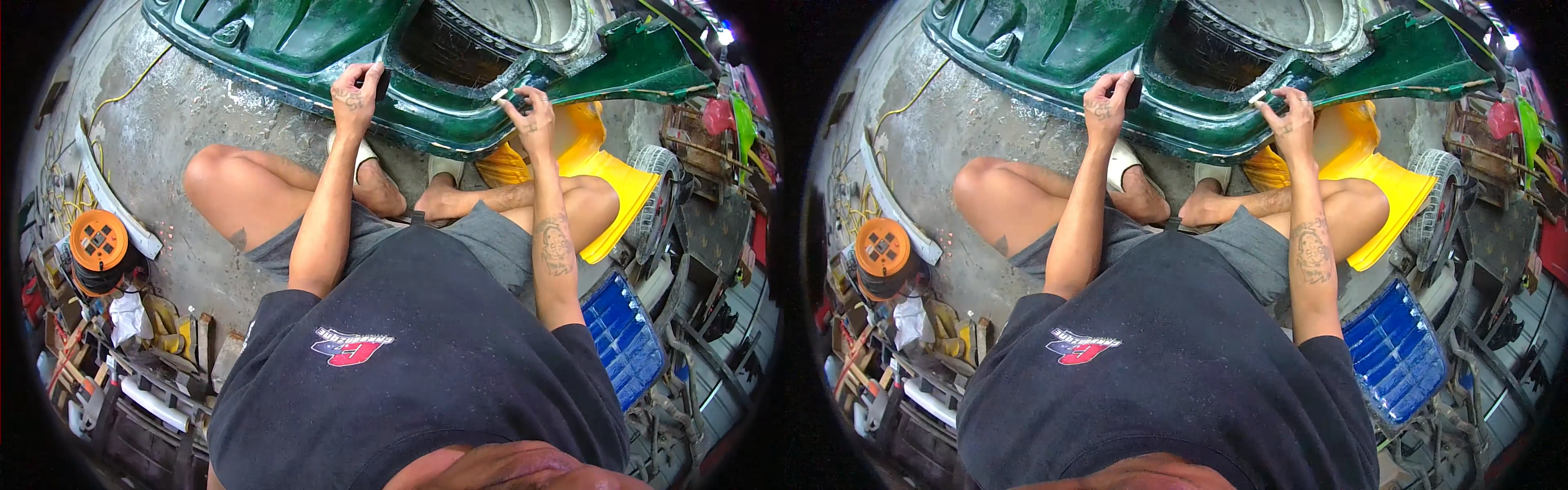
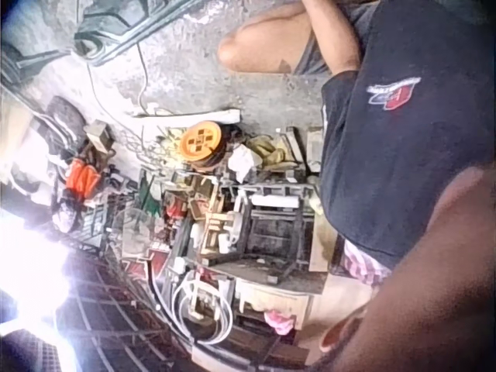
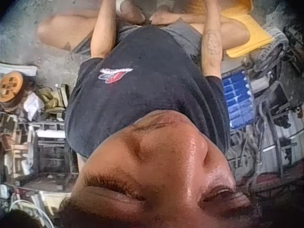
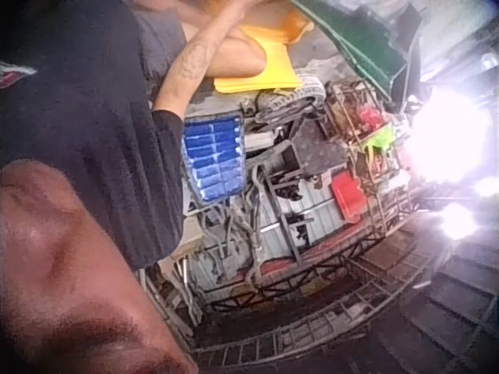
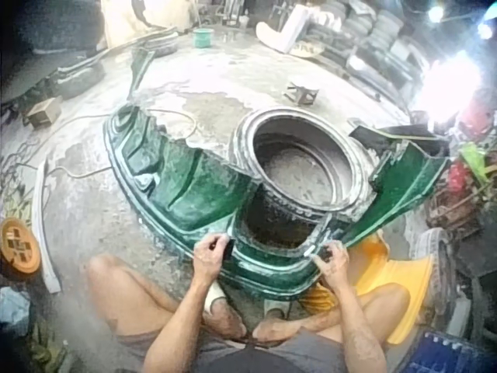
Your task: The person sands the edges of a green vehicle panel by hand using sandpaper.
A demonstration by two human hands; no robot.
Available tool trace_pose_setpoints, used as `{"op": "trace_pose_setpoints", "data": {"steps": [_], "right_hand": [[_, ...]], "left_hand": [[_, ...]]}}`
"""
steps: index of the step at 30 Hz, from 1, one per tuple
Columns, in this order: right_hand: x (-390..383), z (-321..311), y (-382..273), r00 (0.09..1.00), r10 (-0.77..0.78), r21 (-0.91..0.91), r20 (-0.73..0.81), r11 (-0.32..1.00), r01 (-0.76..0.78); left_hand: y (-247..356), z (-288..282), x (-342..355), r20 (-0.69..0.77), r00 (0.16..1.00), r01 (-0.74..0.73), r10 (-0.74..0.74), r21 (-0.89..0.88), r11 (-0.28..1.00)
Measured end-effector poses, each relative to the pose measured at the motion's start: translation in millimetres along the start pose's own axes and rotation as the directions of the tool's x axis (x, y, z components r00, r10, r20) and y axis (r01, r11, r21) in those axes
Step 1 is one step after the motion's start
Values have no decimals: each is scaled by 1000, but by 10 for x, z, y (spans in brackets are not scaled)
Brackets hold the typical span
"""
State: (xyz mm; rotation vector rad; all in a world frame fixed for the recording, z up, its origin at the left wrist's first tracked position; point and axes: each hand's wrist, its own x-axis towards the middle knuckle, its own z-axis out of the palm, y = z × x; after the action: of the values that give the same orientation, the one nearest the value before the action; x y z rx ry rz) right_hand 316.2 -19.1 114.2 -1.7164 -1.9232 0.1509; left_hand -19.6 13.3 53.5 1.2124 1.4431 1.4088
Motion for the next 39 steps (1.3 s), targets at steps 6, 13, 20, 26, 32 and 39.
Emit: {"op": "trace_pose_setpoints", "data": {"steps": [6, 13, 20, 26, 32, 39], "right_hand": [[44, 100, -113, 995, 63, -55, 77, 997, -58], [28, 121, -128, 996, 1, -74, 90, 997, 5], [-222, 432, -544, 998, 22, -129, 60, 992, -15], [-263, 866, -904, 989, 146, -106, -12, 983, -147], [-189, 828, -1123, 976, 100, -166, 195, 984, -68], [115, 728, -923, 924, -196, -147, 330, 956, 255]], "left_hand": [[28, 6, -25, -7, 1000, 6, -6, -5, 1000], [52, 11, -4, -20, 1000, 8, -8, -15, 1000], [101, 6, -3, -18, 1000, 17, -17, -16, 1000], [107, -3, 2, -16, 999, 28, -29, -46, 999], [54, -19, 2, -49, 998, 34, -35, -33, 999], [16, -8, 15, -34, 999, -14, 12, -49, 999]]}}
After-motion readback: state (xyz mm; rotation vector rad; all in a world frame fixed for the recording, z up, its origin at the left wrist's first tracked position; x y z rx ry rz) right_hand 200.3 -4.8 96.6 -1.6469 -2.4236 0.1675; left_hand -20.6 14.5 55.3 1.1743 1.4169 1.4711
